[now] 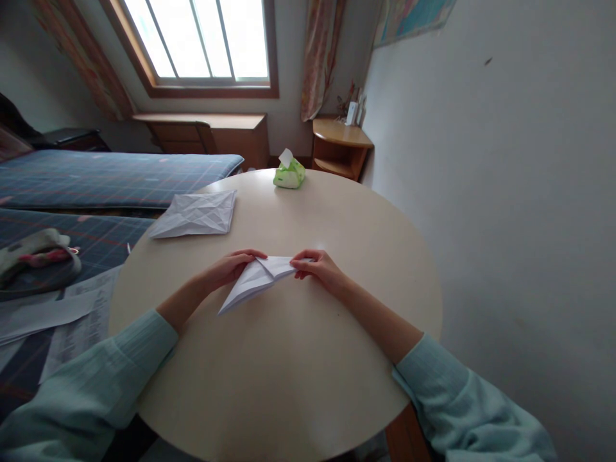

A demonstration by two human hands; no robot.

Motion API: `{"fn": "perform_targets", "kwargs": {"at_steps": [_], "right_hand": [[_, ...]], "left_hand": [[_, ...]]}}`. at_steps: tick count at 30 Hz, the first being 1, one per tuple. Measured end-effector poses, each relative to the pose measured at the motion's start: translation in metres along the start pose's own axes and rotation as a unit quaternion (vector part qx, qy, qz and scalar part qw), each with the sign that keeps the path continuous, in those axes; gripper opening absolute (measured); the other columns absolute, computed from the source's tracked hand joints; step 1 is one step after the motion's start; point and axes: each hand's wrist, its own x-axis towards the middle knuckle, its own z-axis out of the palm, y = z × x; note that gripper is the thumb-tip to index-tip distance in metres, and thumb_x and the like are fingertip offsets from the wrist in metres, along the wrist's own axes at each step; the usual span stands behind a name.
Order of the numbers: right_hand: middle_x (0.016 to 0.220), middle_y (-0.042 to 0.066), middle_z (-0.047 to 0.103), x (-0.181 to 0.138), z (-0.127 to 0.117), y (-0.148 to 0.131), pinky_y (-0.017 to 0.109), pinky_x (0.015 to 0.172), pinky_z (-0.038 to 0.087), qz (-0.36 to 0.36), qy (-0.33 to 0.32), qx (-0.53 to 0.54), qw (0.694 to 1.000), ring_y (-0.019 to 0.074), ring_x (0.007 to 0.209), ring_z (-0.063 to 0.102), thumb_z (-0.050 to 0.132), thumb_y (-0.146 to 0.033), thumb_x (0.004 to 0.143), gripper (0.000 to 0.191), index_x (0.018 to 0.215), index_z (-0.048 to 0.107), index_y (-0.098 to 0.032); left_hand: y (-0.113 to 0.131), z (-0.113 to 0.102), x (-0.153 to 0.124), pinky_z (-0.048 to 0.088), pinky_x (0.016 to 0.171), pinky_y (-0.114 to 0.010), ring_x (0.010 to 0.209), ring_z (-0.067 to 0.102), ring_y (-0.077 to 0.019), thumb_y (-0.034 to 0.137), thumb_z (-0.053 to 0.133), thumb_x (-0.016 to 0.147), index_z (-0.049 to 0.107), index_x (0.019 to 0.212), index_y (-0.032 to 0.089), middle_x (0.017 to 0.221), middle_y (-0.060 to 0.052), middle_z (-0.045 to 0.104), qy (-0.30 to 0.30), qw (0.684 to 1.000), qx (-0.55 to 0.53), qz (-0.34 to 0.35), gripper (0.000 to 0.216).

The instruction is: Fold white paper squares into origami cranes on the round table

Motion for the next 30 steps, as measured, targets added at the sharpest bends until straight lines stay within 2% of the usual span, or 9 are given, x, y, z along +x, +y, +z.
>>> {"fn": "perform_targets", "kwargs": {"at_steps": [5, 10, 16, 22, 30], "right_hand": [[0.05, -0.004, 0.057, 0.001, 0.0, 0.004, 0.018, 0.047, 0.04, -0.019, 0.013, -0.028, 0.999, 0.0065, 0.045, 0.052, 0.073, -0.026, 0.054, 0.023, 0.068, 0.059, -0.015], [0.066, -0.003, 0.059, 0.002, 0.0, 0.002, 0.02, 0.048, 0.043, -0.029, 0.022, -0.012, 0.999, 0.0064, 0.047, 0.054, 0.074, -0.024, 0.053, 0.042, 0.09, 0.057, -0.017], [0.068, -0.002, 0.061, 0.002, -0.001, 0.002, 0.021, 0.054, 0.047, -0.019, 0.01, 0.037, 0.999, 0.0103, 0.057, 0.06, 0.073, -0.024, 0.055, 0.056, 0.106, 0.049, -0.019], [0.082, 0.003, 0.066, 0.004, 0.001, 0.006, 0.024, 0.06, 0.047, -0.011, -0.073, 0.008, 0.997, 0.013, 0.066, 0.063, 0.072, -0.023, 0.057, 0.043, 0.097, 0.056, -0.017], [0.072, 0.002, 0.068, 0.002, 0.009, 0.004, 0.021, 0.054, 0.043, -0.008, -0.071, -0.02, 0.997, 0.0117, 0.06, 0.062, 0.072, -0.024, 0.055, 0.038, 0.09, 0.06, -0.016]], "left_hand": [[0.001, 0.001, -0.001, 0.033, 0.049, -0.017, 0.052, 0.044, -0.0057, 0.023, 0.06, 0.065, 0.062, 0.086, 0.012, 0.06, 0.002, 0.054, -0.008, 1.0, 0.008, -0.001, 0.024], [0.0, 0.003, -0.002, 0.031, 0.049, -0.016, 0.054, 0.043, -0.0047, 0.028, 0.066, 0.062, 0.063, 0.083, 0.013, 0.063, 0.003, 0.054, 0.012, 0.999, 0.028, 0.015, 0.026], [-0.005, 0.001, 0.001, 0.034, 0.051, -0.015, 0.056, 0.046, -0.0049, 0.026, 0.07, 0.06, 0.063, 0.087, 0.015, 0.064, 0.003, 0.056, 0.035, 0.999, 0.003, 0.029, 0.03], [-0.009, -0.001, 0.006, 0.041, 0.062, -0.018, 0.065, 0.052, -0.0071, 0.023, 0.07, 0.06, 0.062, 0.095, 0.016, 0.078, 0.0, 0.061, 0.054, 0.997, -0.039, 0.043, 0.036], [-0.01, -0.001, 0.005, 0.043, 0.061, -0.018, 0.064, 0.053, -0.0071, 0.028, 0.071, 0.059, 0.058, 0.094, 0.016, 0.075, 0.001, 0.06, 0.05, 0.997, -0.026, 0.052, 0.039]]}}
